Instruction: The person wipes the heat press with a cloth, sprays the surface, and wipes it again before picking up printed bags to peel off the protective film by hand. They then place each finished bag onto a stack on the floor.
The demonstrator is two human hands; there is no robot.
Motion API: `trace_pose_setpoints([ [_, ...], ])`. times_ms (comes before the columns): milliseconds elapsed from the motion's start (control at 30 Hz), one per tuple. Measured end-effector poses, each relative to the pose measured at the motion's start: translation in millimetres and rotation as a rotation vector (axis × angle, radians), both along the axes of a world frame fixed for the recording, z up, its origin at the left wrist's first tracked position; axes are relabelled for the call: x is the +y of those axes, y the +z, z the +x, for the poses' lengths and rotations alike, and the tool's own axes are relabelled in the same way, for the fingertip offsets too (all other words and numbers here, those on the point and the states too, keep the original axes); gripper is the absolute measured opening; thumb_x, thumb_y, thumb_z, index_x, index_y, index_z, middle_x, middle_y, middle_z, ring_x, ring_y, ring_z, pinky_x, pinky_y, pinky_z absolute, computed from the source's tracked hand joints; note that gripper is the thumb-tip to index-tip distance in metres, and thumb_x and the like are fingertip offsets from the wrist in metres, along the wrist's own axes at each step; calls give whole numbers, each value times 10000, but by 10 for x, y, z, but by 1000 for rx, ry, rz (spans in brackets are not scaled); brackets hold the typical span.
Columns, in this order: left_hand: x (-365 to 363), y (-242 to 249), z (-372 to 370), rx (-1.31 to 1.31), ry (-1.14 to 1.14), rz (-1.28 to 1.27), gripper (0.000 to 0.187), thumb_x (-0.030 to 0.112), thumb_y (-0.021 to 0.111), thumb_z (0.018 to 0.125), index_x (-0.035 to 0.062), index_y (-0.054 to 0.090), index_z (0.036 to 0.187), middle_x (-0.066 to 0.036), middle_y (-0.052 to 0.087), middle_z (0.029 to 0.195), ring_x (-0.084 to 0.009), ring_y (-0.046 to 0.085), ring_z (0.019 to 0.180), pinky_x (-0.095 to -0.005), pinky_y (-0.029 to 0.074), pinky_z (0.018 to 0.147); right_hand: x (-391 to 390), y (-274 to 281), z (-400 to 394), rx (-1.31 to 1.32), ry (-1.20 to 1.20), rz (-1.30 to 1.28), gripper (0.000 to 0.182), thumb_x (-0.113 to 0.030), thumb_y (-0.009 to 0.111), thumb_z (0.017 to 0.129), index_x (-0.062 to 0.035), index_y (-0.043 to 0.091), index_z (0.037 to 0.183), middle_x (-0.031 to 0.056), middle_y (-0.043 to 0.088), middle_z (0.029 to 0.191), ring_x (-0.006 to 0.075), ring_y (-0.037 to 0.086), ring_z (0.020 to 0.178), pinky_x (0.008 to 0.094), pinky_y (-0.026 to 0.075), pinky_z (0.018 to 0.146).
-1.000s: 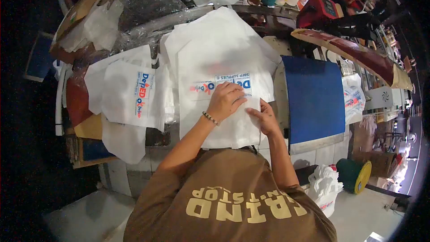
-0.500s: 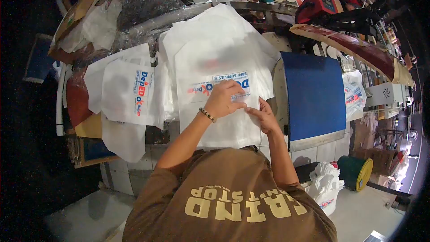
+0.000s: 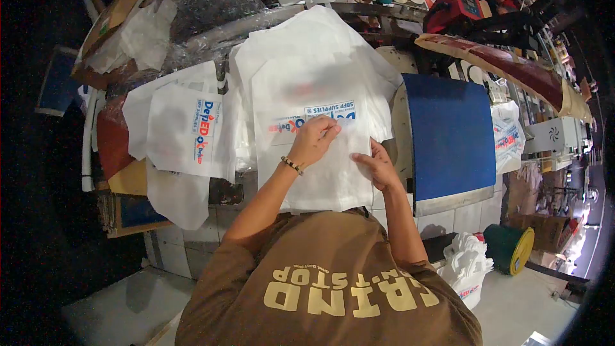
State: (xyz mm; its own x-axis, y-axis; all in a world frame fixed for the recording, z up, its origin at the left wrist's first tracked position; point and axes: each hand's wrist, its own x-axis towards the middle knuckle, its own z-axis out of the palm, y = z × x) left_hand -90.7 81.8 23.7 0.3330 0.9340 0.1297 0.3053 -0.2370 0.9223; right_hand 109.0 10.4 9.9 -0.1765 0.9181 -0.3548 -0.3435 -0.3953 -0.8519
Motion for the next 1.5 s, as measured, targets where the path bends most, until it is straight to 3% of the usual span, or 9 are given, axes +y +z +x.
trace_pose_setpoints([
  [367, -201, 89, -861, 250, 12, 352, 223, 200, 754, 818, 74, 725, 999, -105, 647, 1117, -297, 582, 1074, -409, 427, 981, 444, 366, -166, -272, 15, 230, 463, -168, 686, 901, 17, 531, 1296, 91, 644, 1187, 164, 599, 1059, 285, 453, 936],
  [533, 208, -281, -2926, 507, 963, 177, 564, 326, 802, 722, 39, 616, 1171, -193, 599, 1200, -361, 518, 1164, -488, 435, 945, 1010, 303, -123, -234, -37, 195, 583, -120, 704, 858, 47, 453, 1357, 135, 642, 1192, 187, 619, 1040, 298, 488, 900],
  [633, 120, -246, -3845, 1250, 1417, 23, 654, 404, 768, 743, 116, 549, 1287, -199, 559, 1264, -421, 458, 1240, -622, 436, 865, 1266, -186, 78, -545, -44, 318, 690, -147, 718, 842, 62, 387, 1410, 199, 613, 1211, 218, 613, 1062, 311, 494, 887],
  [833, -45, 152, -4384, 856, 1094, -184, 503, 300, 806, 723, 73, 638, 1138, -172, 639, 1105, -360, 608, 1062, -462, 500, 854, 1195, 0, 15, -1016, -75, 457, 722, -184, 747, 817, -13, 407, 1432, 221, 598, 1171, 261, 600, 1048, 311, 499, 852],
  [933, 69, 524, -4050, 724, 1100, 503, 298, 236, 768, 786, 27, 654, 966, -155, 683, 901, -333, 653, 826, -419, 504, 714, 1111, 73, -4, -1128, -86, 509, 739, -200, 783, 775, -30, 440, 1407, 234, 573, 1211, 317, 574, 1109, 359, 492, 896],
  [1000, -6, 1323, -3431, 300, 792, 505, 218, 177, 734, 830, 14, 629, 930, -136, 676, 821, -279, 657, 740, -366, 489, 661, 1134, -67, 72, -1146, -113, 733, 783, -213, 819, 714, -25, 458, 1382, 242, 528, 1254, 366, 527, 1171, 409, 490, 922],
  [1133, -543, 2831, -2247, 715, 608, 500, 151, 34, 674, 859, 26, 628, 1003, -88, 683, 868, -140, 640, 760, -309, 491, 625, 1060, 202, -96, -1183, -184, 836, 799, -236, 832, 723, -29, 446, 1392, 230, 514, 1287, 358, 512, 1211, 422, 469, 952],
  [1200, -743, 3191, -1979, 222, 553, 372, 229, 26, 675, 847, 53, 649, 1073, -45, 695, 978, -153, 655, 823, -309, 516, 652, 1011, 463, -275, -842, -71, 692, 883, -310, 847, 725, -28, 393, 1428, 218, 459, 1379, 346, 450, 1294, 432, 405, 1035],
  [1500, -219, 4210, -1365, 318, 411, 836, 392, 139, 736, 799, 9, 582, 1134, -131, 652, 956, -207, 668, 819, -350, 573, 723, 830, 1602, -473, -54, 206, 666, 1034, -171, 878, 689, -2, 247, 1490, 233, 422, 1451, 302, 459, 1318, 412, 383, 1076],
])
